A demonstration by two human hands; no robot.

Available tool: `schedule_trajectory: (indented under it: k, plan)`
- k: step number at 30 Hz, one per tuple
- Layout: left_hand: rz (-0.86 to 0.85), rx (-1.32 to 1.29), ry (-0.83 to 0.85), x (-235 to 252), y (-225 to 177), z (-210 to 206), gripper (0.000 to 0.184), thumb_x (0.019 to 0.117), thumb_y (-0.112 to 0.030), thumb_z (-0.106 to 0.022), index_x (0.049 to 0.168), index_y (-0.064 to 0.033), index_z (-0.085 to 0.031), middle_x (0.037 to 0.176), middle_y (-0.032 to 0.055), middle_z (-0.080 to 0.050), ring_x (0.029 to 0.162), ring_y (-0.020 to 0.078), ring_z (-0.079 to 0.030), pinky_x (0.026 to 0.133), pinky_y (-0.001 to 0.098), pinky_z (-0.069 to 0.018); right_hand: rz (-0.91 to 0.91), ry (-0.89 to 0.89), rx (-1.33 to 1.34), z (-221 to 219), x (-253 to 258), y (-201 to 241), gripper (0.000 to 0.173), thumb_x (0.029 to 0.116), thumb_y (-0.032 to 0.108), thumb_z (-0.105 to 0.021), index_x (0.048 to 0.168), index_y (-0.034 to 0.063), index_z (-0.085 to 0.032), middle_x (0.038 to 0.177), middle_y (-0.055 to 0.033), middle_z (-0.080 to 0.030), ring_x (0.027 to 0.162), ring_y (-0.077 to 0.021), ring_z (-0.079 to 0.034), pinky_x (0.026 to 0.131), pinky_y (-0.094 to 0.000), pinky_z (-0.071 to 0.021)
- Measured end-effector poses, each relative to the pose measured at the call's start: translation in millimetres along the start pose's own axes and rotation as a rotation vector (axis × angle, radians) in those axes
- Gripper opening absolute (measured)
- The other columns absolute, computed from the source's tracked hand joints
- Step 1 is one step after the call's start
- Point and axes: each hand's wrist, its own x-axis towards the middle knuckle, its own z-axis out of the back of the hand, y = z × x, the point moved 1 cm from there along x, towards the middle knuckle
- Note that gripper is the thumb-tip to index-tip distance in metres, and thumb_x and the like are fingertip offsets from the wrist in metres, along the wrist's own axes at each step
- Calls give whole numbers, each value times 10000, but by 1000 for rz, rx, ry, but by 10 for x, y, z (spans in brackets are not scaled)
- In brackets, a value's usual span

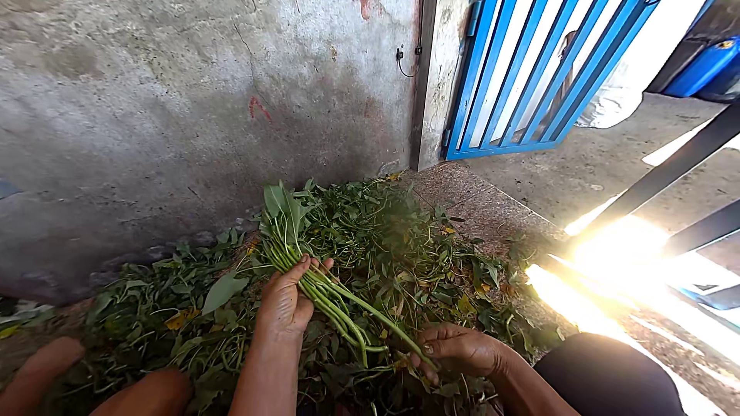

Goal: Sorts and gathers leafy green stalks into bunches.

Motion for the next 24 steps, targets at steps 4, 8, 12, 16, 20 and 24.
schedule_trajectory:
  k: [4, 8, 12, 16, 20, 24]
  plan:
    - [7, 7, 10, -77, -16, -53, 239, 1055, -108, -533, 1277, -19, -532, 1091, 218, -718, 891, 375, -747, 711, 544, -629, -168, -43, -254, -86, -56, 145, 306, 1082, 289, -482, 1115, 90, -713, 957, 14, -724, 758, -59, -645, 692, -257, -544]
    - [-52, -3, 22, -119, 12, -103, 144, 1048, -110, -553, 1178, -50, -536, 884, 133, -664, 788, 315, -729, 730, 565, -632, -242, -377, -602, -115, 22, 218, 342, 1081, 306, -469, 1106, 45, -689, 852, -27, -641, 692, -95, -555, 657, -300, -480]
    - [-159, -38, 75, -169, 171, -170, 62, 1066, -95, -514, 1115, -63, -533, 839, 92, -645, 750, 268, -720, 745, 528, -642, -66, -1001, -246, 51, 251, 131, 288, 1089, 188, -462, 1059, -3, -676, 733, -12, -572, 576, -79, -488, 551, -246, -433]
    - [-154, -76, 93, -178, 358, -251, 62, 1063, -83, -518, 1116, -55, -535, 842, 101, -658, 764, 275, -723, 765, 519, -639, 134, -1305, 408, 113, 565, 178, 230, 1087, 127, -442, 971, 24, -611, 658, -13, -538, 478, -70, -430, 447, -214, -363]
    - [-176, -105, 75, -148, 333, -253, 46, 1066, -81, -510, 1107, -66, -524, 828, 86, -633, 755, 265, -711, 777, 530, -636, 290, -1282, 1013, 263, 693, 236, 256, 1049, 180, -438, 806, 138, -506, 556, 43, -461, 397, -36, -386, 380, -174, -344]
    - [-288, -148, 13, -59, -53, -94, 52, 1061, -96, -516, 1110, -96, -530, 857, 61, -626, 792, 245, -704, 822, 536, -628, 149, -1149, 606, 667, 412, -100, 361, 1069, 254, -388, 731, 145, -453, 519, 42, -419, 408, -54, -390, 416, -204, -369]
